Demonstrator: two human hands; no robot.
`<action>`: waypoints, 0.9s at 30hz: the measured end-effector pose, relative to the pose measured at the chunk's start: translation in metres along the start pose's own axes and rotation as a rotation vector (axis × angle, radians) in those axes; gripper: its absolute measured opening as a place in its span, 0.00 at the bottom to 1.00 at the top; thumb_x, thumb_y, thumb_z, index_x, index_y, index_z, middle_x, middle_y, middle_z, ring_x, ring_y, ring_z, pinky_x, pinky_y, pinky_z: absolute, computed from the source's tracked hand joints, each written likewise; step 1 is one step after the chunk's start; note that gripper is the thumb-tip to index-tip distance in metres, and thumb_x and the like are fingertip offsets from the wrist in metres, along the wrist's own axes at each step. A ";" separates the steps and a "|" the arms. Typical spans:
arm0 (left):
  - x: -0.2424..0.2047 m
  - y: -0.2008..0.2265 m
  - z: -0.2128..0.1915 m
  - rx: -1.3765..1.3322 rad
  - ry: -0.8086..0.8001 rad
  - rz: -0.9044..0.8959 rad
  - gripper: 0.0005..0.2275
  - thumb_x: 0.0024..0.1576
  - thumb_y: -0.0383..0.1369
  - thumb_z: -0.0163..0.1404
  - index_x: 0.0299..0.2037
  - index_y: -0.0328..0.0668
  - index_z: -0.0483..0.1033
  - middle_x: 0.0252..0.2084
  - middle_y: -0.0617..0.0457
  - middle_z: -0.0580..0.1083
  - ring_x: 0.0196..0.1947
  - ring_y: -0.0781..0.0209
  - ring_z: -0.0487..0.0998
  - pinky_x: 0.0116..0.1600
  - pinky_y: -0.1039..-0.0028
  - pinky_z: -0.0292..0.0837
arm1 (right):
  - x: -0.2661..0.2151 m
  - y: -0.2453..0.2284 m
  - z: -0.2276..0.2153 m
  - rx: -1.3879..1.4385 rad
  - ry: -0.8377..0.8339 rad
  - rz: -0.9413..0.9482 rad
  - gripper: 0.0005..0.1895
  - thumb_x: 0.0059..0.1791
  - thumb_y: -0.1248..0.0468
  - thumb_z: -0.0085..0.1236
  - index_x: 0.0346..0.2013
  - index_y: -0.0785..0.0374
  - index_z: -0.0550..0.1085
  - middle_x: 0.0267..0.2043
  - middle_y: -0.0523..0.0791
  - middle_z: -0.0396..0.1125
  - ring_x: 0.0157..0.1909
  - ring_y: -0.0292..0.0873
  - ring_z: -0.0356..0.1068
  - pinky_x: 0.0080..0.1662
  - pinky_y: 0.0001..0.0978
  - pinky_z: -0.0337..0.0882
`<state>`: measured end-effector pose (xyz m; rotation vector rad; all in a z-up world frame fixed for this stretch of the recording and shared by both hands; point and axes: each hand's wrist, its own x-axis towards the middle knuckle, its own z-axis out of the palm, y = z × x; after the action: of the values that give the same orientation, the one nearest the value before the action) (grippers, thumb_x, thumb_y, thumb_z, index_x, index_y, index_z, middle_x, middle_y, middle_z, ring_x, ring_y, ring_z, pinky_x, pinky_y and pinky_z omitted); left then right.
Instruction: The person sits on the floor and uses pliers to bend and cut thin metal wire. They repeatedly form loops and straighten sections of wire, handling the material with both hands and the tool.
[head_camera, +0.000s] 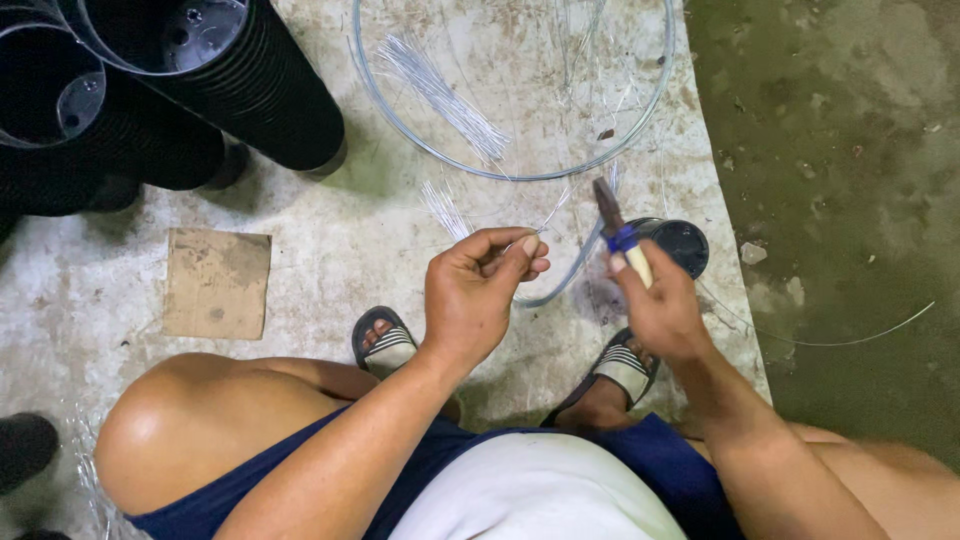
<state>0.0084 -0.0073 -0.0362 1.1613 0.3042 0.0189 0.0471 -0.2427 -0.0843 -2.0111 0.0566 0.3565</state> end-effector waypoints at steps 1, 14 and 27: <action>0.000 -0.001 -0.001 -0.010 -0.013 -0.016 0.10 0.61 0.28 0.54 0.48 0.26 0.79 0.40 0.44 0.82 0.39 0.61 0.85 0.47 0.74 0.83 | 0.009 0.013 -0.006 -0.090 0.074 0.089 0.11 0.56 0.60 0.51 0.44 0.65 0.73 0.36 0.48 0.70 0.36 0.39 0.66 0.39 0.37 0.66; 0.002 0.001 -0.002 -0.126 -0.057 -0.079 0.10 0.62 0.28 0.54 0.49 0.27 0.78 0.40 0.43 0.81 0.39 0.61 0.84 0.46 0.74 0.82 | 0.044 0.049 -0.021 -0.413 0.122 0.033 0.17 0.52 0.54 0.59 0.35 0.69 0.77 0.26 0.50 0.71 0.29 0.47 0.71 0.35 0.40 0.68; 0.002 0.000 -0.004 -0.084 -0.056 -0.031 0.10 0.62 0.28 0.54 0.48 0.27 0.79 0.40 0.47 0.81 0.39 0.64 0.83 0.47 0.75 0.81 | -0.036 -0.072 0.010 -0.142 -0.118 -0.487 0.06 0.51 0.72 0.56 0.42 0.71 0.77 0.44 0.48 0.75 0.40 0.39 0.75 0.42 0.29 0.73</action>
<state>0.0093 -0.0036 -0.0379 1.0713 0.2690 -0.0277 0.0246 -0.2056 -0.0158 -2.0592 -0.5366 0.1670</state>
